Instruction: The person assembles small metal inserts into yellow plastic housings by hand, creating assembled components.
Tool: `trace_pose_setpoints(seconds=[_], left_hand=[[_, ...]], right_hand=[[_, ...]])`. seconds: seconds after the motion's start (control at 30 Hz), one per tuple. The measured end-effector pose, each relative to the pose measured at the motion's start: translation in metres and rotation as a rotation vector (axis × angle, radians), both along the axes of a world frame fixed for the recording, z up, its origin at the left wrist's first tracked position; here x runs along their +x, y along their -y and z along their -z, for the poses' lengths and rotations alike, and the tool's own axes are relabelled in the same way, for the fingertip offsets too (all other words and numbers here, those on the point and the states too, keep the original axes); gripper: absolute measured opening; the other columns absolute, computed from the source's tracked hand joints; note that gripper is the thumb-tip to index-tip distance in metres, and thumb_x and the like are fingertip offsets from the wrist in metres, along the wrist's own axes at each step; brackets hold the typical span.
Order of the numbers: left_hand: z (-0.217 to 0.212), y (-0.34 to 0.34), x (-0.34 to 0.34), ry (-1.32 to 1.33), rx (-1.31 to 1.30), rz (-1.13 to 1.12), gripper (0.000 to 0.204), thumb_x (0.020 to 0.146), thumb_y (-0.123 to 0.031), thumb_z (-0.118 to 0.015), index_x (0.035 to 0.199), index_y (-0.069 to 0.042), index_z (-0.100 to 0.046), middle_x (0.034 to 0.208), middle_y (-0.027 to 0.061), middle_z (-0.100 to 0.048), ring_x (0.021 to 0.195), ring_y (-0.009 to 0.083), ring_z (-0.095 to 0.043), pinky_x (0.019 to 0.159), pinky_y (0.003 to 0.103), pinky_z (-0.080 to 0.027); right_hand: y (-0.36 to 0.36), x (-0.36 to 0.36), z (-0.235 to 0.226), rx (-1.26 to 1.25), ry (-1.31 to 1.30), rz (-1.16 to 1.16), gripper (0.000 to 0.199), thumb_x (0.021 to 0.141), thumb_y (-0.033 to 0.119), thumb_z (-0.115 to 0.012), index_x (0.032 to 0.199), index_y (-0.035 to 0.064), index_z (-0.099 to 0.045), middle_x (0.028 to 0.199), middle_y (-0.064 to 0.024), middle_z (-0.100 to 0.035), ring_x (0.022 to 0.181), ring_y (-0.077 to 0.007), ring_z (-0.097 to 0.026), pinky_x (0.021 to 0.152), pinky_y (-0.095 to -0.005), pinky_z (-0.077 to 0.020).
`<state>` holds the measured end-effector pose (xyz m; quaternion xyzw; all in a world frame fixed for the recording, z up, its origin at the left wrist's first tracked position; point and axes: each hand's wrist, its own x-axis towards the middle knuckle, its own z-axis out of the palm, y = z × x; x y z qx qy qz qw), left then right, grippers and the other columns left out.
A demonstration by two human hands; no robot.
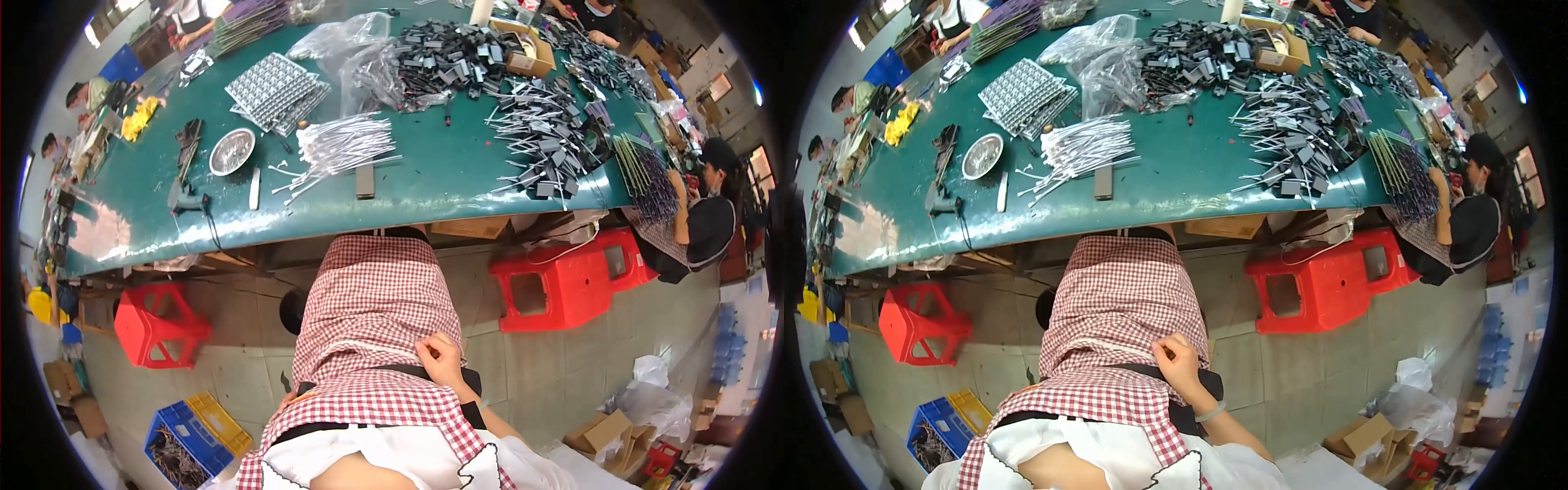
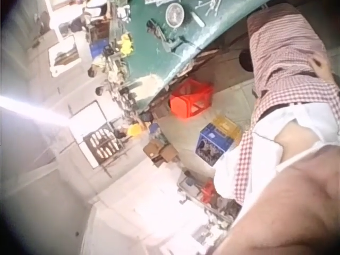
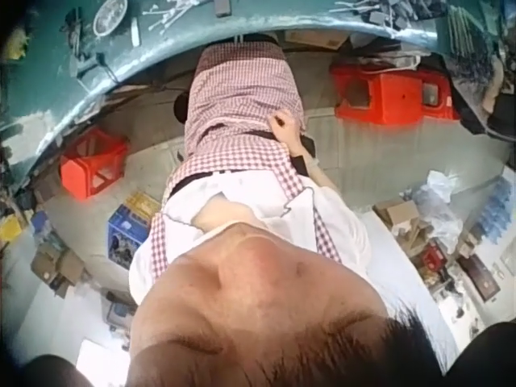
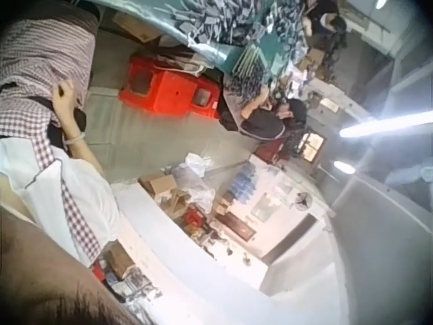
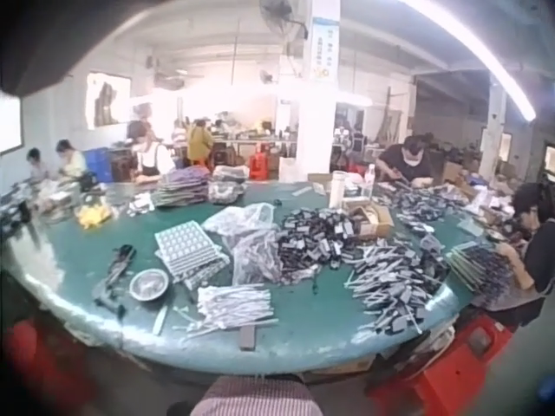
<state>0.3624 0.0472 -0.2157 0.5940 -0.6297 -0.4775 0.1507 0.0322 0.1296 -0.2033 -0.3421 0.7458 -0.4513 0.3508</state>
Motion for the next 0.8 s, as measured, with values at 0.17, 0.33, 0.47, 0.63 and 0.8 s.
trace_pose_setpoints(seconds=[0.17,0.33,0.47,0.63,0.8], left_hand=[[-0.007,-0.052,0.026,0.078,0.204,0.039,0.035,0.083,-0.01,-0.054,0.118,-0.007,-0.052,0.106,0.0147,-0.06,0.101,0.0233,-0.058,0.086,0.03,-0.044],[-0.053,-0.02,-0.032,-0.039,0.123,-0.049,0.023,0.08,-0.005,-0.059,0.103,-0.003,-0.059,0.089,0.0064,-0.063,0.082,0.0111,-0.056,0.073,0.023,-0.045],[-0.04,-0.046,-0.024,-0.162,0.089,-0.376,0.022,0.079,-0.006,-0.063,0.099,-0.002,-0.058,0.081,0.0028,-0.059,0.074,0.0091,-0.053,0.067,0.025,-0.044],[-0.029,-0.1,0.03,0.058,-0.174,-0.116,0.011,0.081,-0.009,-0.062,0.086,-0.001,-0.057,0.08,0.0082,-0.057,0.066,0.0194,-0.054,0.06,0.027,-0.044],[-0.068,-0.076,0.017,0.177,0.076,0.013,0.027,0.076,-0.028,-0.06,0.091,-0.005,-0.061,0.078,0.0152,-0.062,0.076,0.0358,-0.059,0.065,0.039,-0.046]], right_hand=[[0.046,0.014,-0.023,-0.425,-0.154,-0.382,0.01,0.075,0.008,-0.069,0.079,0.0001,-0.066,0.08,-0.0067,-0.055,0.073,-0.0181,-0.052,0.064,-0.0271,-0.0427],[0.095,0.042,-0.038,-0.206,0.108,-0.956,0.027,0.077,0.02,-0.068,0.098,0.0045,-0.065,0.082,-0.0083,-0.06,0.076,-0.0216,-0.057,0.069,-0.0309,-0.0454],[0.109,0.076,-0.032,-0.313,-0.037,-1.369,0.032,0.072,0.027,-0.071,0.097,0.0067,-0.067,0.086,-0.0053,-0.055,0.089,-0.0226,-0.05,0.079,-0.0332,-0.0422],[0.115,0.09,-0.037,-0.315,-0.083,-1.476,0.027,0.071,0.022,-0.07,0.094,0.0068,-0.068,0.085,-0.0048,-0.055,0.088,-0.0219,-0.051,0.077,-0.0323,-0.043],[0.111,0.105,-0.025,-0.505,-0.198,-1.359,0.017,0.069,0.017,-0.066,0.083,0.0065,-0.068,0.079,-0.0048,-0.059,0.077,-0.0225,-0.057,0.067,-0.0341,-0.0473]])
